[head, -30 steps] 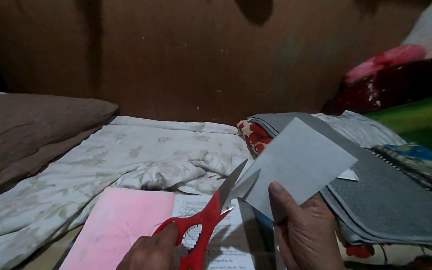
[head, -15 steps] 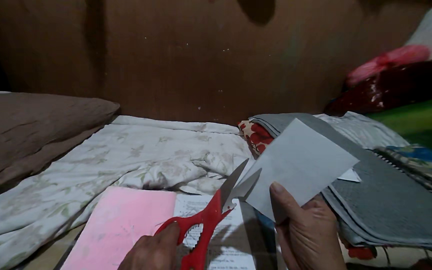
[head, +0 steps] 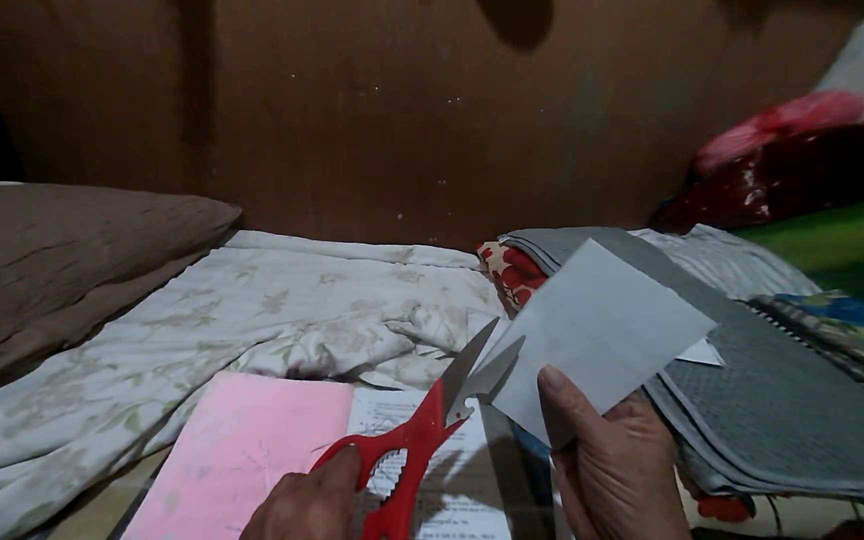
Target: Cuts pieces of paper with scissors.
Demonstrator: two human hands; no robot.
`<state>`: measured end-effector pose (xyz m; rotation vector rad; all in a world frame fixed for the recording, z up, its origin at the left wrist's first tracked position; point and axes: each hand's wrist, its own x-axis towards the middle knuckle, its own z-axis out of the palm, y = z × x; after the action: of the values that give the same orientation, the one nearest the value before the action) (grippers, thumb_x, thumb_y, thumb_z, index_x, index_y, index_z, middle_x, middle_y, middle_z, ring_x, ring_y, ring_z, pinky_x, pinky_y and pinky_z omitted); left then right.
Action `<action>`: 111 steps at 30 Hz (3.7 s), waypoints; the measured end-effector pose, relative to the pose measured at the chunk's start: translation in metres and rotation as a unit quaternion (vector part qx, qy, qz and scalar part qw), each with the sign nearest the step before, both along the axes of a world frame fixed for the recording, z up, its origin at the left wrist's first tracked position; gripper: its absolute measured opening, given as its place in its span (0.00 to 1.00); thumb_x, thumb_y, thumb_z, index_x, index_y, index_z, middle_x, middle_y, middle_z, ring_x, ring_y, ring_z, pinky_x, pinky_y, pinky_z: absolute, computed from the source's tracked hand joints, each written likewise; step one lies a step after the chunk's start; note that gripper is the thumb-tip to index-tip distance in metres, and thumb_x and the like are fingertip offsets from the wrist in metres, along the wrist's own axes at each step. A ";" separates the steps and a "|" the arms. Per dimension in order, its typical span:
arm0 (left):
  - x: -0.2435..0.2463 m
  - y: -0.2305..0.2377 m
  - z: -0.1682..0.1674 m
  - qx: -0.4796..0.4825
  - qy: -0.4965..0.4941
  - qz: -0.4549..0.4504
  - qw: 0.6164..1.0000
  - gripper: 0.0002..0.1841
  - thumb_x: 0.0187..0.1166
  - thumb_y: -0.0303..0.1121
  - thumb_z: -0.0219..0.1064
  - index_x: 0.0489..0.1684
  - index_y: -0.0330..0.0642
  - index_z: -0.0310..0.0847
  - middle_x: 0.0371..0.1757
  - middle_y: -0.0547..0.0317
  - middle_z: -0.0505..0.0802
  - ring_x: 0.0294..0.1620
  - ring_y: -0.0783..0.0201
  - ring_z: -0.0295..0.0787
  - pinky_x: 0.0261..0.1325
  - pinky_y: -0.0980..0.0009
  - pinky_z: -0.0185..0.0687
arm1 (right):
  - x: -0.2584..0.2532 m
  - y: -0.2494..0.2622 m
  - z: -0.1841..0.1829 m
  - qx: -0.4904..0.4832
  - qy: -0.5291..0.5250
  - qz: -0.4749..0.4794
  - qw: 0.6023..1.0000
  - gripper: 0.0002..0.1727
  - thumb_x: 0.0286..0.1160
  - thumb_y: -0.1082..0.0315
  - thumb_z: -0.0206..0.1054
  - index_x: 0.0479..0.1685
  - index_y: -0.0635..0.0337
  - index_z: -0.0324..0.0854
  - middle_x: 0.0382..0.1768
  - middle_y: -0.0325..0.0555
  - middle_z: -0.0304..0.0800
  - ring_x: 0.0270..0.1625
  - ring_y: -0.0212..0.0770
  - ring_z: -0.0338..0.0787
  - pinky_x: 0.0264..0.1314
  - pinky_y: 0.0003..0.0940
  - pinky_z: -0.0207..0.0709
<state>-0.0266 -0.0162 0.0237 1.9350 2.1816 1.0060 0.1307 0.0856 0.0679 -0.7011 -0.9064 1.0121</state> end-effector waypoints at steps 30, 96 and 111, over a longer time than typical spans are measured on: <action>0.003 -0.001 -0.004 0.000 -0.007 -0.008 1.000 0.12 0.71 0.28 0.71 0.38 0.21 0.86 0.29 0.31 0.92 0.30 0.31 0.92 0.33 0.38 0.83 | -0.001 -0.003 0.004 -0.008 -0.005 -0.006 1.000 0.12 0.71 0.91 0.62 0.39 0.65 0.78 0.25 0.36 0.93 0.29 0.27 0.94 0.35 0.21 0.91; 0.009 0.002 -0.006 -0.009 -0.068 -0.029 0.997 0.13 0.69 0.31 0.72 0.32 0.23 0.85 0.24 0.33 0.90 0.27 0.34 0.90 0.31 0.39 0.81 | -0.003 -0.011 0.003 -0.029 -0.029 0.034 0.999 0.10 0.70 0.89 0.63 0.35 0.65 0.80 0.25 0.39 0.94 0.28 0.29 0.95 0.34 0.24 0.92; 0.006 0.000 -0.002 -0.013 -0.083 -0.046 0.995 0.13 0.70 0.31 0.71 0.32 0.23 0.84 0.24 0.34 0.89 0.26 0.34 0.89 0.30 0.40 0.80 | -0.007 -0.010 0.001 -0.016 -0.029 0.035 0.999 0.11 0.71 0.90 0.60 0.36 0.64 0.79 0.25 0.38 0.94 0.28 0.28 0.95 0.34 0.23 0.91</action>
<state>-0.0205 -0.0164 0.0213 1.8503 1.9892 1.0761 0.1240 0.0755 0.0684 -0.7329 -0.9717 1.0764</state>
